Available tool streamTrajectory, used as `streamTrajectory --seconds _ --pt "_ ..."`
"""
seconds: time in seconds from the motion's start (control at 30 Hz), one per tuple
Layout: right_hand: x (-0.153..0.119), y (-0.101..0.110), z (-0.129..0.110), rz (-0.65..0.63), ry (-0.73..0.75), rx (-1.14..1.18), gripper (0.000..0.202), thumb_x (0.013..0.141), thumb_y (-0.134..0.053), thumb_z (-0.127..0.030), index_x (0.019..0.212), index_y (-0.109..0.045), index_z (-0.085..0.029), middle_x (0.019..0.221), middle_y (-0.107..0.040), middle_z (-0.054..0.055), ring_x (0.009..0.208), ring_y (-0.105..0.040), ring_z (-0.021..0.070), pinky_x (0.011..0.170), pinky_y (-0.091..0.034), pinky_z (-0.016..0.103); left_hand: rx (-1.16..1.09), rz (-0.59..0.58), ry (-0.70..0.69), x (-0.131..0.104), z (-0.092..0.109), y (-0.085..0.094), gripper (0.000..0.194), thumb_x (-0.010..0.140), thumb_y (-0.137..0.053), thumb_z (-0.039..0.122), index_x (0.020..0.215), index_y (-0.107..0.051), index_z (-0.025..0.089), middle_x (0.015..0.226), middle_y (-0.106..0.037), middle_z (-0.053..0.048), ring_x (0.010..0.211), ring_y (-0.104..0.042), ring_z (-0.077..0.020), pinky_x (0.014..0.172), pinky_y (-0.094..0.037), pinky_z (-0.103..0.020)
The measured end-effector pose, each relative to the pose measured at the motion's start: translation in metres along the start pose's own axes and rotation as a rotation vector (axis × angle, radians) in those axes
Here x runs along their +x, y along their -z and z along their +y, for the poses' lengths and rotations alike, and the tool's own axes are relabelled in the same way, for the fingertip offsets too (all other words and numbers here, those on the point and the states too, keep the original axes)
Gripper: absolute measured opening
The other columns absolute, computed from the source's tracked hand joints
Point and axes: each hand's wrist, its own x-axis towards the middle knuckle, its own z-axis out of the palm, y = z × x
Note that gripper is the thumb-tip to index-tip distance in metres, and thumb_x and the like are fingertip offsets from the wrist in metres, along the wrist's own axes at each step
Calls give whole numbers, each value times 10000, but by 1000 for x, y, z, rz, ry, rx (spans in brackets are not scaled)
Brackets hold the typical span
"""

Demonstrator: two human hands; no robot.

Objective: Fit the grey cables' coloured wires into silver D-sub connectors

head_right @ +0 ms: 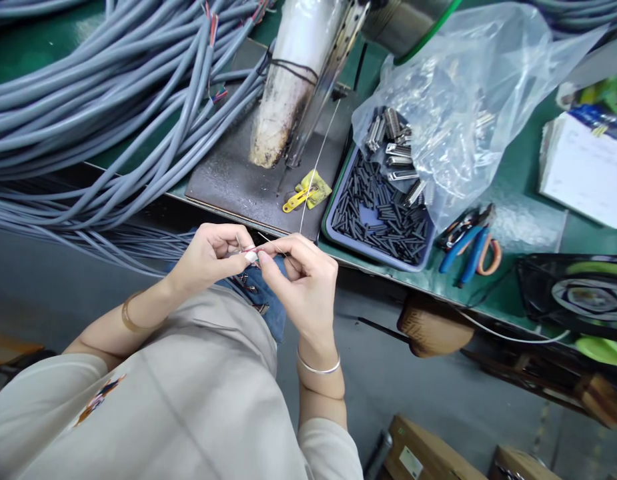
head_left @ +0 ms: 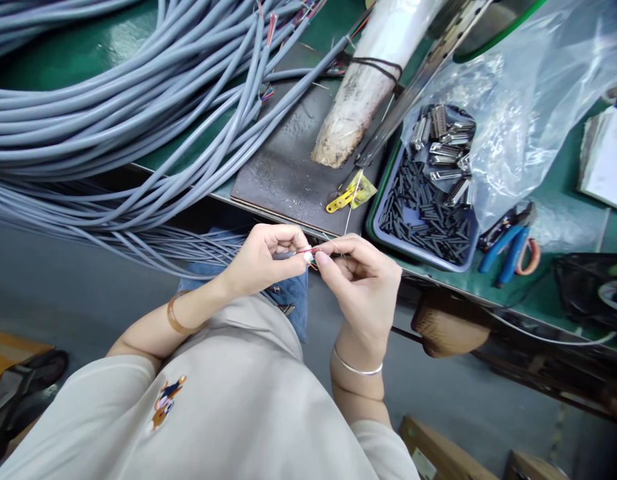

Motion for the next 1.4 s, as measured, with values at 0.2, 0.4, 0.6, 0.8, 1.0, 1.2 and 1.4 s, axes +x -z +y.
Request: streamTrajectory --seconds 0.2,0.4,0.6,0.8,1.0,1.2,1.4 --pt "0 -3 -1 12 -9 2 90 869 -679 -210 785 -705 -190 702 -576 -43 468 -262 31 456 -206 255 3 42 -1 -1 1 -5 186 684 -759 195 621 -591 147 572 -498 54 523 -370 -47 516 -346 -193" --pt "-2 5 5 199 29 24 108 854 -681 -158 764 -701 -215 675 -588 -37 501 -388 66 455 -264 249 -46 135 -43 -3 6 0 181 706 -731 192 615 -581 150 582 -525 38 531 -392 -52 523 -344 -192" --pt "-6 9 1 150 353 -246 221 897 -715 -166 1062 -772 -301 879 -753 -1 614 -602 103 523 -427 254 -67 58 28 -1 10 3 130 680 -688 171 599 -589 149 559 -543 34 496 -370 -45 488 -319 -186" --pt "-11 9 0 61 427 -360 100 910 -708 -192 956 -762 -264 690 -710 -30 516 -590 94 512 -457 250 -39 91 -12 -3 8 3 170 683 -748 172 610 -597 145 574 -529 40 523 -393 -48 509 -342 -183" --pt "-29 51 -12 170 309 -438 279 962 -611 -242 1232 -656 -297 724 -726 -32 506 -617 136 478 -441 290 51 130 -70 -9 11 9 180 799 -767 277 695 -688 154 633 -611 -1 539 -453 -68 503 -347 -202" --pt "-7 104 -4 124 179 -1090 112 961 -648 -342 905 -652 -246 658 -702 -7 492 -563 128 513 -291 309 312 -343 -351 -12 52 -14 143 851 -656 140 736 -734 174 635 -666 -23 488 -424 -77 462 -317 -235" --pt "73 136 55 373 94 -1230 123 910 -681 -324 844 -661 -222 638 -637 37 556 -484 117 562 -190 356 428 -357 -392 -8 42 -34 151 806 -595 97 706 -685 166 622 -622 -8 533 -453 -81 514 -378 -204"
